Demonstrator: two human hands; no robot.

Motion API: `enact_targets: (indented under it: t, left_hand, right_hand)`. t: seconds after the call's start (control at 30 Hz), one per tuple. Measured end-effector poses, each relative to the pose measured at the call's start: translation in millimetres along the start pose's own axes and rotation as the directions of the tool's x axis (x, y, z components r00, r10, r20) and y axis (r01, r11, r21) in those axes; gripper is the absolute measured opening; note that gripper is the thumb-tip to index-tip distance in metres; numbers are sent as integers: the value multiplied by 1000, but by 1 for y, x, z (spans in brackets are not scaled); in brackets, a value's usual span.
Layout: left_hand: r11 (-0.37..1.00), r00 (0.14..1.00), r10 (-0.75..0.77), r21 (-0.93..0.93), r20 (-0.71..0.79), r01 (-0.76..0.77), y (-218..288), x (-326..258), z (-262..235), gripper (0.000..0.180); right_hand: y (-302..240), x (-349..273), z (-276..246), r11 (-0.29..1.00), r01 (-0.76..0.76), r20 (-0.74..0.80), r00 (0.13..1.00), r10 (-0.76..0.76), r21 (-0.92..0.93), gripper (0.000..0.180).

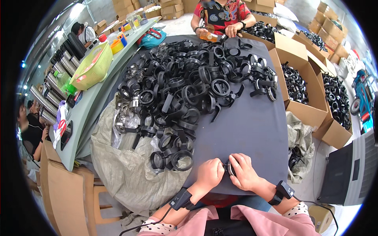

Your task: Picking up and inspecting black plastic/rubber rings and metal components from a large pile on a work table in a factory.

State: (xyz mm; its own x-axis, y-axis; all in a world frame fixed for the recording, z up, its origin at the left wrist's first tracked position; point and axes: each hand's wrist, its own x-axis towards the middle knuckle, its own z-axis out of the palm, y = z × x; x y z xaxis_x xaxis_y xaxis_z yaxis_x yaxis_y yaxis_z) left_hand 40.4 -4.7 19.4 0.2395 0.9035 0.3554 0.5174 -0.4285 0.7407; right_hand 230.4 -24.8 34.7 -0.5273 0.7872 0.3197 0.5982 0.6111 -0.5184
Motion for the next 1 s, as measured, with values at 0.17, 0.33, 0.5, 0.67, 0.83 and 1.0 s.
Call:
enact_targets:
  t: [0.17,0.33,0.5,0.67,0.83,1.0]
  left_hand:
    - [1000,1000,6,-19,4,-6,-1,1,0,16]
    - [1000,1000,11,-6,-17,-11,-3,0,3,16]
    - [1000,999,27,-14,-35,-28,-7,1,3,18]
    - [993,984,64,-85,-169,-79,-3,-1,-4,21]
    - [962,933,259,148,-248,-228,11,-9,-57,32]
    - [934,864,188,357,-468,-10,-6,14,-144,19]
  right_hand:
    - [-1,3,4,999,-29,-1,1000,29,-36,76]
    - [-2,8,4,998,-53,21,998,53,-17,75]
    - [-4,9,9,997,-53,-30,998,52,-48,74]
    - [10,7,6,997,-54,-61,997,50,-61,76]
    - [79,10,-34,939,-269,-290,935,202,-213,72]
    - [179,55,-52,893,-387,-403,873,275,-228,68]
